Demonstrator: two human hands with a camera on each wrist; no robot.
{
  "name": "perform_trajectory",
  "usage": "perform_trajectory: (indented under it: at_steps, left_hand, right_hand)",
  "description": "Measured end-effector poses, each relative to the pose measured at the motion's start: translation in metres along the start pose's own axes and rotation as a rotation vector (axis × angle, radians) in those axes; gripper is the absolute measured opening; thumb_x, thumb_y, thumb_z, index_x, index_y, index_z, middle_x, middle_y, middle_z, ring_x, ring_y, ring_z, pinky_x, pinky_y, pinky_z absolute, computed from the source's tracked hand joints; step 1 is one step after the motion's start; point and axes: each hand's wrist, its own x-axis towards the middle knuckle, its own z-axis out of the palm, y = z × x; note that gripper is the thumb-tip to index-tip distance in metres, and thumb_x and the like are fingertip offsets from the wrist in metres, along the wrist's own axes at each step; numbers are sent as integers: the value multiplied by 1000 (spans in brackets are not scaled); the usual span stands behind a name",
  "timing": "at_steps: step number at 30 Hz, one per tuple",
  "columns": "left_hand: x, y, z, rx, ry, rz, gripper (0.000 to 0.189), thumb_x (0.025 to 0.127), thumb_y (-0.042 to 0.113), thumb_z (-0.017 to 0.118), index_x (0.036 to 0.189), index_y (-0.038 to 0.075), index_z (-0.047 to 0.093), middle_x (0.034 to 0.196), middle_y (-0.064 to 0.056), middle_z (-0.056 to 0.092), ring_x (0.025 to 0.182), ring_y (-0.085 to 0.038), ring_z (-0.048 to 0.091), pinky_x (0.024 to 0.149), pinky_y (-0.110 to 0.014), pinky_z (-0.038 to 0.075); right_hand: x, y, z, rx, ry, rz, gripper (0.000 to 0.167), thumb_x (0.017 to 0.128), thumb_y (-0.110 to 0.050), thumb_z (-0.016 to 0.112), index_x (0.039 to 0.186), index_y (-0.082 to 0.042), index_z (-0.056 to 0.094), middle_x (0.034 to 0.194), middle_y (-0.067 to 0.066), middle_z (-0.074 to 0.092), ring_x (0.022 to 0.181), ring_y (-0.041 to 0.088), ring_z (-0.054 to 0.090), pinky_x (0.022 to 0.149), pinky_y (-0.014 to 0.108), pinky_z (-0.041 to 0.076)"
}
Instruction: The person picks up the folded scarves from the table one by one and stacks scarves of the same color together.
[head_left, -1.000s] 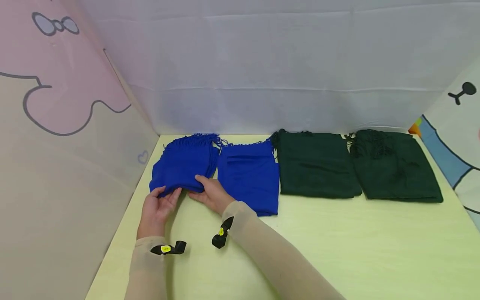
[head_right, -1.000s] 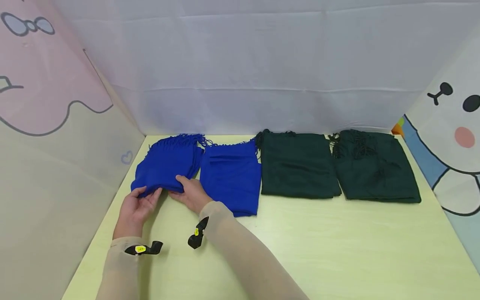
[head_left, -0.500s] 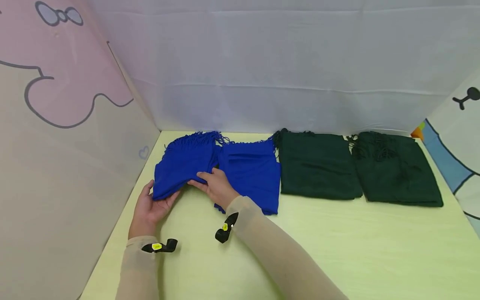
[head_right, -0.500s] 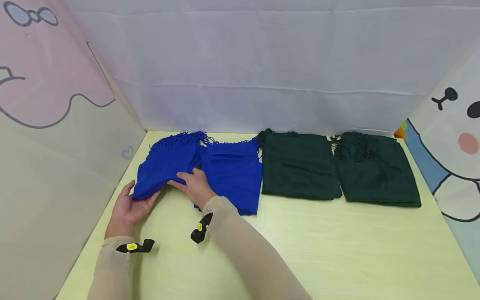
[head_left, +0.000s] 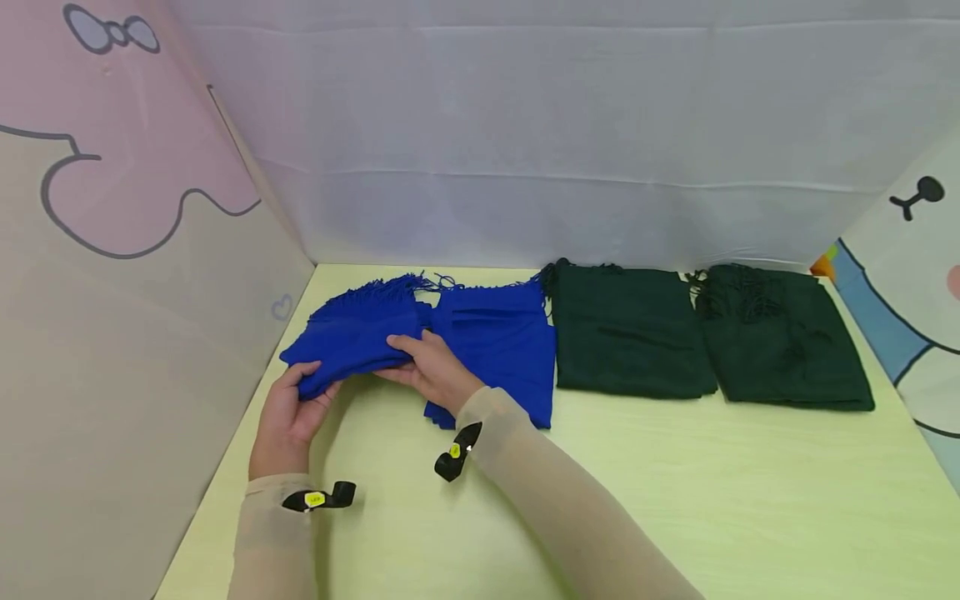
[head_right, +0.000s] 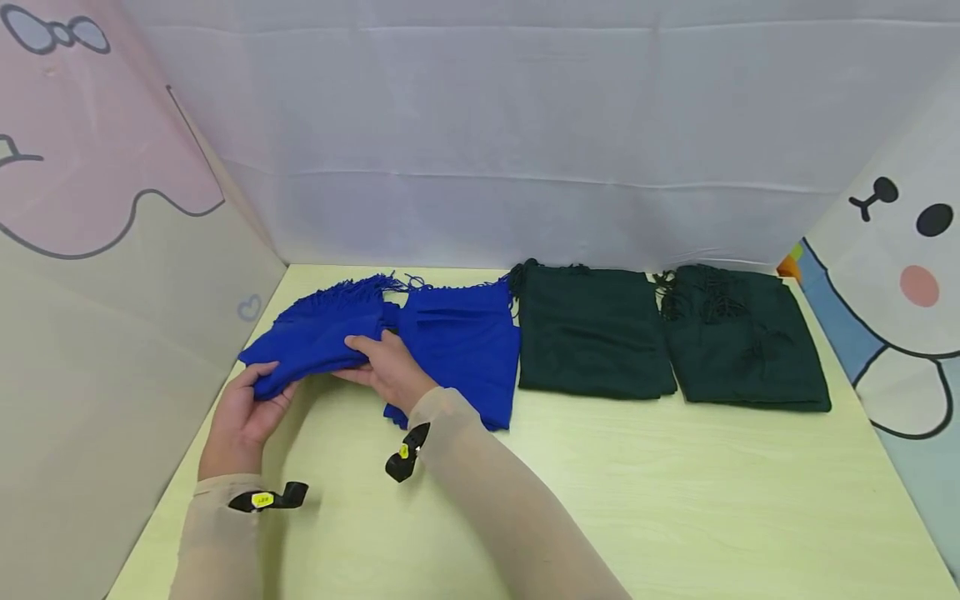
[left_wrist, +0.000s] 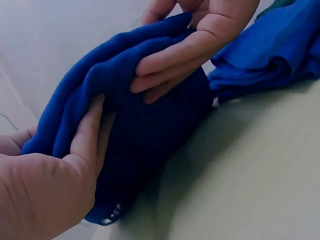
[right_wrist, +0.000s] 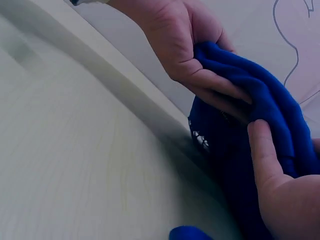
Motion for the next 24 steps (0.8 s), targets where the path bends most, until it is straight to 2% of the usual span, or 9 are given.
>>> perform_trajectory:
  at_steps: [2,4,10,14,17,24]
  left_hand:
    - [-4,0,7,7,-23,23,82,100,-8,40,159,30,-1,162,2,9,115,-24,61,103,-39,48]
    - [-8,-1,13,13,-42,41,81,100,-7,42,159,29,0,160,1,12,114,-24,61,103,-39,48]
    - [-18,-5,31,36,-61,74,82,99,-5,50,158,30,6,151,-2,24,117,-25,60,100,-41,50]
    - [-28,-11,42,84,-76,106,79,100,0,51,158,29,6,152,-2,19,129,-23,48,98,-40,51]
    - [-36,-16,49,151,-85,138,77,101,2,52,158,26,7,151,-3,18,134,-24,41,96,-39,52]
    - [-44,-24,62,349,-117,255,62,102,7,53,156,15,23,148,-9,31,119,-23,55,89,-37,57]
  right_hand:
    - [-5,-5,2,-3,-7,0,90,97,-1,62,161,-16,0,135,23,56,117,36,62,91,45,55]
    - [-10,-10,4,-12,-16,-17,92,98,1,59,161,-17,-5,138,23,53,117,36,62,90,43,56]
    - [-29,-29,9,-15,-51,-87,88,99,4,54,160,-15,-7,144,24,48,121,37,60,92,44,54]
    - [-41,-35,7,-45,-92,-132,84,100,3,54,160,-15,-2,143,21,50,123,35,59,94,44,54]
    - [-48,-37,4,-73,-127,-168,77,100,2,54,160,-13,8,139,20,54,125,35,57,97,46,51]
    - [-67,-45,0,-68,-153,-224,56,101,1,54,152,-10,33,138,18,55,127,35,56,99,46,50]
